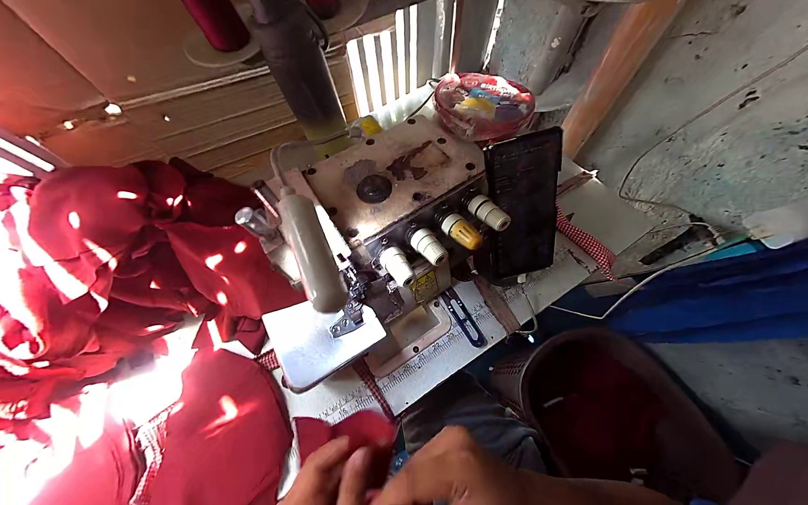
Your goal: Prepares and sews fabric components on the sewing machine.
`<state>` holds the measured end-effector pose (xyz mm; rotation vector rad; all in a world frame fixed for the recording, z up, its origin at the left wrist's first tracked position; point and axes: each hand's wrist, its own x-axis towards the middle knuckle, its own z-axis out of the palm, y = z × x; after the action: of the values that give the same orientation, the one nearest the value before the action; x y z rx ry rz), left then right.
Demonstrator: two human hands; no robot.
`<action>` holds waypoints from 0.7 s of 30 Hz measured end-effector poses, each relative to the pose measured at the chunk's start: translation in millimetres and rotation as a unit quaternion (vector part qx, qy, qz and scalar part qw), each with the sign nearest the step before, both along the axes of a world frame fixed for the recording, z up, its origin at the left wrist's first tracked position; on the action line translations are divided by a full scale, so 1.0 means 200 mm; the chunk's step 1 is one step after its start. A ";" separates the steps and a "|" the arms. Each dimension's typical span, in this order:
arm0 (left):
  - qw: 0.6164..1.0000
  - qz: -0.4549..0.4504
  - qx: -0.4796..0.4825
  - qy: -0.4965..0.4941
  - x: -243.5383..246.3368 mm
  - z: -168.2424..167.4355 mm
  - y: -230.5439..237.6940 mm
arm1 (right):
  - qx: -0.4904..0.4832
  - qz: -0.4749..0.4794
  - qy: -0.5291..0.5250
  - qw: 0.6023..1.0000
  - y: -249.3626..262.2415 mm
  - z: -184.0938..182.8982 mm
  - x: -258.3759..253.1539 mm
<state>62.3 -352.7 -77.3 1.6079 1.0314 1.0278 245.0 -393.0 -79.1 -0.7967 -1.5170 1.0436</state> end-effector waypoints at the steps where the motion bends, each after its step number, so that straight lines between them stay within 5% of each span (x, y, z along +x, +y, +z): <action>1: 0.998 0.006 -0.046 -0.049 0.07 -0.03 -0.02 | -0.011 -0.046 -0.010 0.999 -0.01 -0.01 0.00; 4: 0.982 0.004 -0.109 -0.155 0.16 -0.09 -0.01 | -0.036 -0.115 -0.021 0.992 0.01 -0.06 0.03; 9: 0.971 -0.077 -0.123 -0.190 0.15 -0.12 0.03 | -0.125 -0.145 -0.022 0.981 0.01 -0.07 0.08; 21: 0.985 -0.121 -0.009 -0.120 0.04 -0.05 0.10 | -0.138 -0.006 -0.074 0.988 0.09 -0.06 0.19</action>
<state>70.5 -331.9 -88.3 1.5083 0.6654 1.0127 282.1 -375.8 -92.1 -1.0960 -1.5075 1.2235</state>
